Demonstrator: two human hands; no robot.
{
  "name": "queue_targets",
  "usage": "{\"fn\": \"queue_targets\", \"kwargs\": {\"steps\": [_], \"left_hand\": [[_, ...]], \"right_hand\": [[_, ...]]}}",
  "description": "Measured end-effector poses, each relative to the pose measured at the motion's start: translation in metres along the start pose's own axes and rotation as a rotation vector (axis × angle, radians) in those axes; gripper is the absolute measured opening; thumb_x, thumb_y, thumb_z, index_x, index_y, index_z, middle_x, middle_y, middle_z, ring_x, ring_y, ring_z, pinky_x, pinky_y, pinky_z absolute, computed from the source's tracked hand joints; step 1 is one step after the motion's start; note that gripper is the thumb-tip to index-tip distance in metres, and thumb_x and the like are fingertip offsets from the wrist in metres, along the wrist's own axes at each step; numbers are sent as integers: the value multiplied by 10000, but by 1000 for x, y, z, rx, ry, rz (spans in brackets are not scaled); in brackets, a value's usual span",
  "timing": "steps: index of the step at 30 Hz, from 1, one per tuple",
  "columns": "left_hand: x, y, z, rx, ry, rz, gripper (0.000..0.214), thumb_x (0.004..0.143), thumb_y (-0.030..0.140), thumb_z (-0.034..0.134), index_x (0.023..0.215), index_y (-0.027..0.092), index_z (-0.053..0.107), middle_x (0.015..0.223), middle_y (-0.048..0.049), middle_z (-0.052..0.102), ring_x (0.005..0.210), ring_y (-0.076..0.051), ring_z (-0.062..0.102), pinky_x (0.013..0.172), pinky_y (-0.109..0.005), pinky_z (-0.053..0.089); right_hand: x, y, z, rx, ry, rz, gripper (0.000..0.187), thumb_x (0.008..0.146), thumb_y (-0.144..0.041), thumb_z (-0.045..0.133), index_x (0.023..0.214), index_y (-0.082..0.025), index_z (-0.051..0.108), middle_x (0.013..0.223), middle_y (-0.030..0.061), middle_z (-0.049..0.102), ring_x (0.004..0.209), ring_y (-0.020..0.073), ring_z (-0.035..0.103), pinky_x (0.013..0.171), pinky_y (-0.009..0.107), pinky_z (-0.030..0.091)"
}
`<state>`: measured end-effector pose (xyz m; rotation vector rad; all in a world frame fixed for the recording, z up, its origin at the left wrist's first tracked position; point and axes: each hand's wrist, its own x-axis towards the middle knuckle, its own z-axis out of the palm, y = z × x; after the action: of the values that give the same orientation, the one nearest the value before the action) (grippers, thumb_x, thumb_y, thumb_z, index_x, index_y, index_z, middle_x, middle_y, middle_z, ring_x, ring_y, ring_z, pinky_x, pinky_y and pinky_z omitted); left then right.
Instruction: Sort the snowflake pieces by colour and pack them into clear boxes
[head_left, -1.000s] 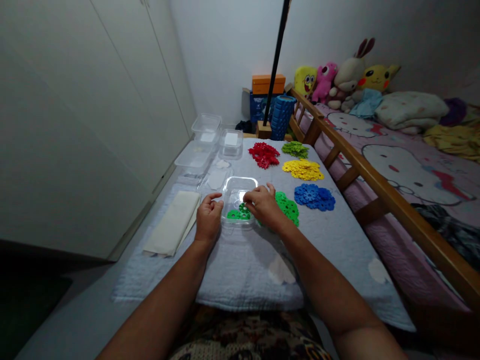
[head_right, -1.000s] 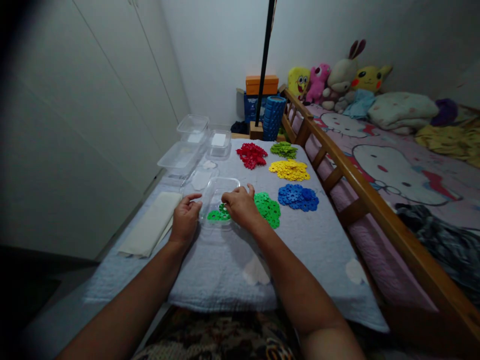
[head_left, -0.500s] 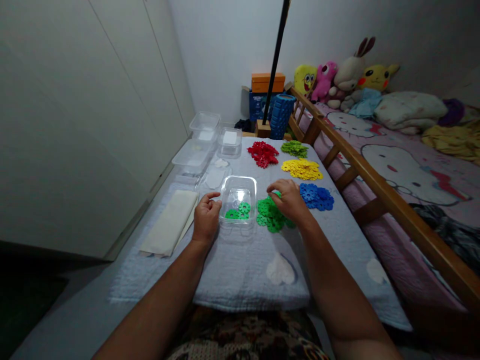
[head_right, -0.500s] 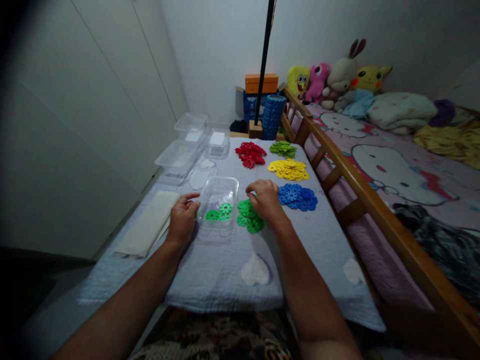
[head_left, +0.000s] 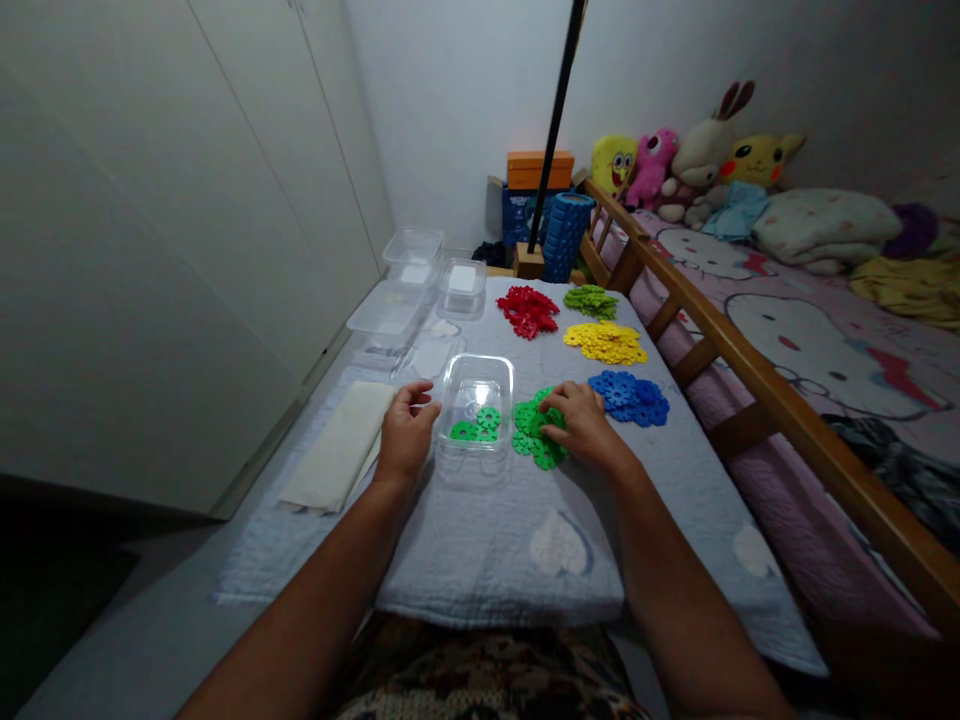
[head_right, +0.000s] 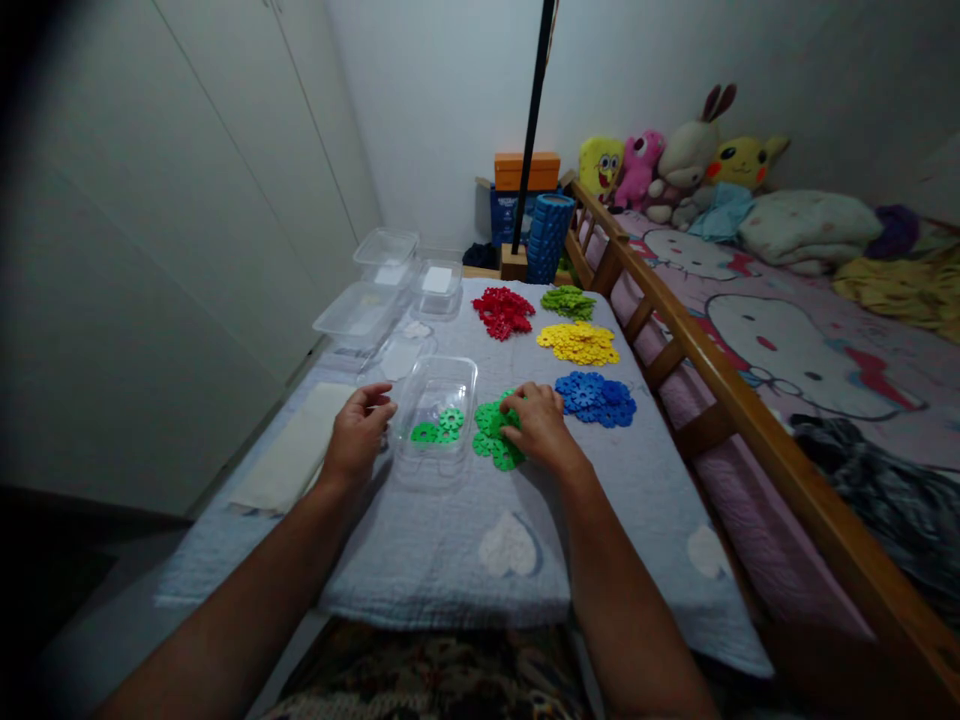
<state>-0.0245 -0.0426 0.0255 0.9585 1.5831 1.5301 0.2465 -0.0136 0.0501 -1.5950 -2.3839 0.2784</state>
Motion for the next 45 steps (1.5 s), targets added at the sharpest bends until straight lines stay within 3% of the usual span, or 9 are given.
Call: {"fn": "queue_targets", "kwargs": {"steps": [6, 9, 12, 18, 24, 30, 35, 40, 45], "left_hand": [[15, 17, 8, 83, -36, -21, 492, 695, 263, 722, 1176, 208, 634, 1212, -80, 572, 1019, -193, 555, 891, -316, 461], [29, 10, 16, 126, -44, -1, 468, 709, 242, 703, 1167, 206, 617, 1236, -87, 565, 1081, -211, 554, 974, -355, 444], [40, -3, 20, 135, -40, -3, 440, 689, 239, 703, 1117, 198, 614, 1146, -70, 595, 987, -189, 579, 917, -337, 464], [42, -12, 18, -64, -118, -41, 497, 667, 292, 687, 1138, 187, 567, 772, 43, 560, 587, -106, 490, 558, -231, 379], [36, -8, 20, -149, -194, -11, 448, 663, 300, 688, 1085, 185, 586, 581, 112, 428, 470, -76, 353, 486, -208, 273], [33, -7, 22, -199, -222, -49, 433, 654, 298, 700, 1056, 174, 598, 544, 121, 413, 454, -73, 337, 469, -208, 247], [34, -7, 22, -179, -215, -27, 440, 659, 301, 700, 1068, 163, 617, 546, 119, 418, 461, -71, 335, 477, -209, 249], [34, -6, 22, -171, -201, -24, 436, 665, 314, 696, 1066, 159, 623, 543, 117, 420, 457, -71, 336, 474, -212, 243], [34, -5, 22, -190, -195, -28, 452, 656, 327, 708, 1063, 154, 614, 529, 123, 409, 458, -75, 330, 465, -214, 230]], "right_hand": [[3, 5, 0, 338, 77, -18, 85, 850, -220, 648, 855, -217, 733, 954, 53, 678, 1008, 244, 592, 940, 402, 421], [7, -1, -5, 584, 109, 16, 98, 849, -281, 647, 827, -211, 712, 873, 27, 698, 881, 206, 628, 854, 343, 460], [15, -17, -13, 678, 143, 31, 102, 852, -295, 652, 850, -215, 716, 857, 13, 721, 822, 188, 639, 804, 314, 463], [41, -65, -13, 309, 74, -84, 81, 849, -176, 683, 910, -213, 724, 876, 25, 738, 899, 204, 622, 922, 364, 378], [61, -94, 8, -23, -95, -147, 162, 938, -212, 592, 958, -213, 753, 915, 78, 753, 982, 249, 611, 1023, 452, 293], [62, -100, 16, -151, -151, -195, 278, 980, -190, 495, 990, -223, 771, 937, 105, 754, 1004, 274, 603, 1098, 534, 229], [61, -88, 8, -61, -68, -161, 237, 938, -164, 567, 1041, -245, 765, 1059, 81, 770, 1090, 276, 586, 1092, 523, 248], [51, -43, -20, 40, 93, -30, 205, 920, -172, 607, 1057, -234, 746, 1112, 74, 751, 1089, 265, 588, 1001, 425, 356], [27, -1, -30, -24, 5, 34, 161, 875, -192, 664, 1013, -219, 743, 1044, 80, 715, 1021, 253, 584, 909, 360, 389]]}}
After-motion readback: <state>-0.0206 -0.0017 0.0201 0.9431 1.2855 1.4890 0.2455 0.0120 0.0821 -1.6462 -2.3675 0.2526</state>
